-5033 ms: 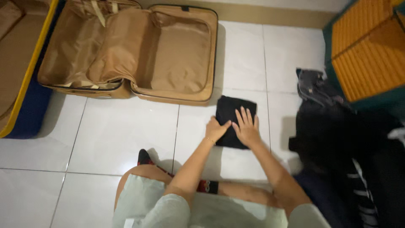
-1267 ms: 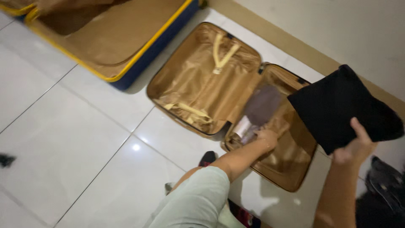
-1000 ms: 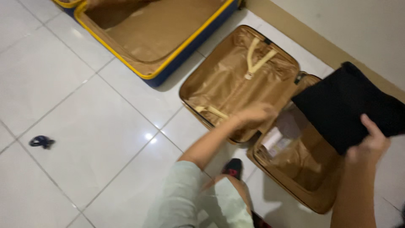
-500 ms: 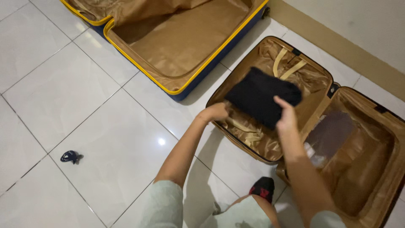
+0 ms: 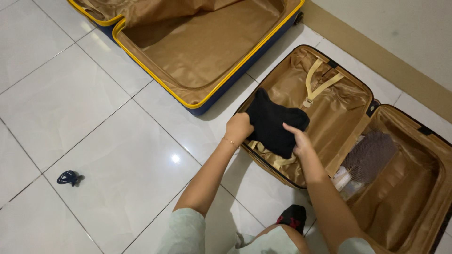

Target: The person places toiletries and a small pouch into the mesh pocket of an open suitcase, then folds a black garment on the floor and places it into the main compartment. The person remains seated on the floor during the task.

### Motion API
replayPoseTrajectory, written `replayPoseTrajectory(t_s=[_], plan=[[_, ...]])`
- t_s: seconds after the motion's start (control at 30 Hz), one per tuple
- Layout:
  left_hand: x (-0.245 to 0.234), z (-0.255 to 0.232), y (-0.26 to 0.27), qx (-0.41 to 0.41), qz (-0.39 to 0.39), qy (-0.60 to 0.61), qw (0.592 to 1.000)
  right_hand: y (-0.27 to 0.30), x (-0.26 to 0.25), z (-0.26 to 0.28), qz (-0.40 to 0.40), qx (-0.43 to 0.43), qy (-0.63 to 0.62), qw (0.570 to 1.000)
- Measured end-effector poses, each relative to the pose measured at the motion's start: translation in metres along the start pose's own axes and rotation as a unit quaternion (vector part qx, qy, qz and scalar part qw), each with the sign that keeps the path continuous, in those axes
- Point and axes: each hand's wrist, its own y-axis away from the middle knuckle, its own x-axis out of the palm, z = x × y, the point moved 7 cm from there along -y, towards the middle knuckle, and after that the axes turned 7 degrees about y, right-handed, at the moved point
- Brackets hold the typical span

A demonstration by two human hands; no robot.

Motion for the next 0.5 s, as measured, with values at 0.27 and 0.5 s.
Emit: replayPoseTrajectory(t_s=[0.27, 0.5], plan=[[0.017, -0.039, 0.001, 0.042, -0.080, -0.209, 0.974, 0.018, -0.017, -0.006, 0.020, -0.023, 0.184, 0.982], [0.002, -0.067, -0.007, 0.129, -0.086, -0.139, 0.978, 0.024, -0.035, -0.019, 0.023, 0.014, 0.334, 0.942]])
